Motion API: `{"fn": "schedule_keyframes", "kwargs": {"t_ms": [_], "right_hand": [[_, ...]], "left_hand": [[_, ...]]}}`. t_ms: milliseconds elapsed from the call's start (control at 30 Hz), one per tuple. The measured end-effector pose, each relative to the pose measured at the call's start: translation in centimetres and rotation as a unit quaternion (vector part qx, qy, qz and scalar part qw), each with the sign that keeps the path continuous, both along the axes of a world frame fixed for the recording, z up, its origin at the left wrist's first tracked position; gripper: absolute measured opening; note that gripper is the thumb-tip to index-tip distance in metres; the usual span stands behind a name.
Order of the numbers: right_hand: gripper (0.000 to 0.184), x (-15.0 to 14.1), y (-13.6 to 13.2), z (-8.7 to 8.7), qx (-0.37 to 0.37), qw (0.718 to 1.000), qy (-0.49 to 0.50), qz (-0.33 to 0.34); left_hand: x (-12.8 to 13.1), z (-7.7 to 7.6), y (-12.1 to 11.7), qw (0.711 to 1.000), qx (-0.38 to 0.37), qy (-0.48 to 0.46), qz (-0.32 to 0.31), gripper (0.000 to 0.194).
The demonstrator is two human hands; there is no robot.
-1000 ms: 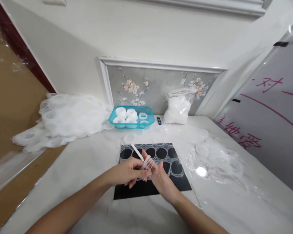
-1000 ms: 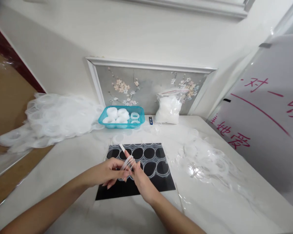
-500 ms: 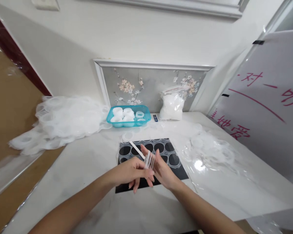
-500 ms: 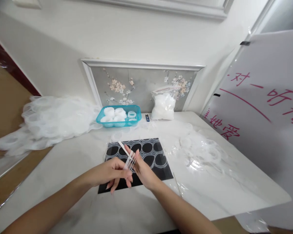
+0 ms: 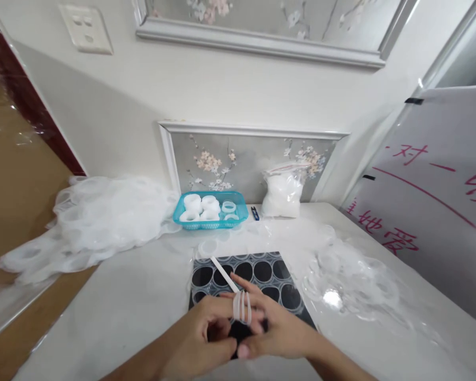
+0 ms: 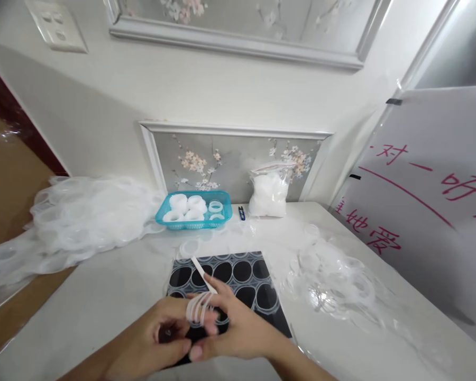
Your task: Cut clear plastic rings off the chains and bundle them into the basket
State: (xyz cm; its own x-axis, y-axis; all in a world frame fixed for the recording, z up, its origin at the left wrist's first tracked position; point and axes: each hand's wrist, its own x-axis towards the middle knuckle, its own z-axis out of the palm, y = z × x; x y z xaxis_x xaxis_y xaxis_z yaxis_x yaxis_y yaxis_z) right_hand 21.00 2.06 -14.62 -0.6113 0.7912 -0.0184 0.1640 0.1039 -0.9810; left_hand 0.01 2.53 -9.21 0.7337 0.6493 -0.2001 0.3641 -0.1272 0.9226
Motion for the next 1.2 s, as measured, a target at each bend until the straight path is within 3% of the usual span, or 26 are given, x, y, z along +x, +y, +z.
{"fn": "schedule_keyframes", "kwargs": {"t_ms": [33,100,133,200,300,433,533,667,767,867,933,1033,1100,1133,1200], "right_hand": [[0.1,0.5,0.5,0.1,-0.04,0.998,0.021,0.047],[0.114,1.4,1.3,0.1,-0.137,0.981,0.06,0.122],[0.111,1.6,1.6,0.0,-0.182,0.973,0.073,0.125],[0.089,1.5,2.1,-0.2,-0.227,0.967,0.104,0.041],[0.059,0.1,2.5,-0.5,-0.188,0.957,0.167,-0.141],[0.05,-1.5,3.1,-0.3,-0.146,0.947,0.185,-0.219],[0.038,-1.9,3.7,0.4,-0.168,0.92,0.219,-0.277],[0.035,-2.5,4.6,1.4,-0.292,0.85,0.356,-0.257],[0.033,-2.4,6.4,1.9,-0.326,0.809,0.436,-0.22],[0.028,-1.3,9.9,2.5,-0.285,0.8,0.483,-0.212],[0.032,-0.5,13.3,2.9,-0.216,0.82,0.481,-0.223],[0.04,-0.5,18.8,3.3,-0.072,0.901,0.356,-0.236],[0.038,-1.3,22.1,3.2,0.062,0.972,0.101,-0.203],[0.037,-1.8,23.5,3.0,0.127,0.975,-0.06,-0.171],[0.034,-2.9,25.8,2.4,0.21,0.922,-0.309,-0.106]], "left_hand": [[-0.1,0.1,0.0,0.999,-0.013,-0.019,-0.025,0.036],[-0.1,0.2,0.3,0.998,0.007,-0.015,-0.056,0.032],[-0.1,0.2,0.5,0.998,0.026,0.005,-0.06,0.033],[0.0,0.2,0.9,0.996,0.057,0.049,-0.057,0.035],[0.1,-0.3,1.3,0.993,0.081,0.059,-0.063,0.038],[0.0,-0.5,2.2,0.987,0.133,0.051,-0.073,0.036],[0.0,-0.2,3.1,0.983,0.141,0.095,-0.075,0.044],[0.1,-0.6,4.0,0.979,0.149,0.134,-0.047,0.056],[0.0,-1.9,4.3,0.979,0.173,0.111,-0.012,0.065],[-0.5,-3.5,4.3,0.968,0.224,0.112,0.029,0.074],[-0.9,-4.3,4.1,0.964,0.231,0.123,0.039,0.079],[-2.0,-4.6,3.5,0.963,0.222,0.148,0.032,0.073],[-2.9,-4.5,2.8,0.963,0.216,0.157,0.023,0.059],[-3.5,-4.5,2.5,0.965,0.213,0.154,0.024,0.052],[-4.5,-4.5,1.9,0.97,0.201,0.135,0.029,0.043]]}}
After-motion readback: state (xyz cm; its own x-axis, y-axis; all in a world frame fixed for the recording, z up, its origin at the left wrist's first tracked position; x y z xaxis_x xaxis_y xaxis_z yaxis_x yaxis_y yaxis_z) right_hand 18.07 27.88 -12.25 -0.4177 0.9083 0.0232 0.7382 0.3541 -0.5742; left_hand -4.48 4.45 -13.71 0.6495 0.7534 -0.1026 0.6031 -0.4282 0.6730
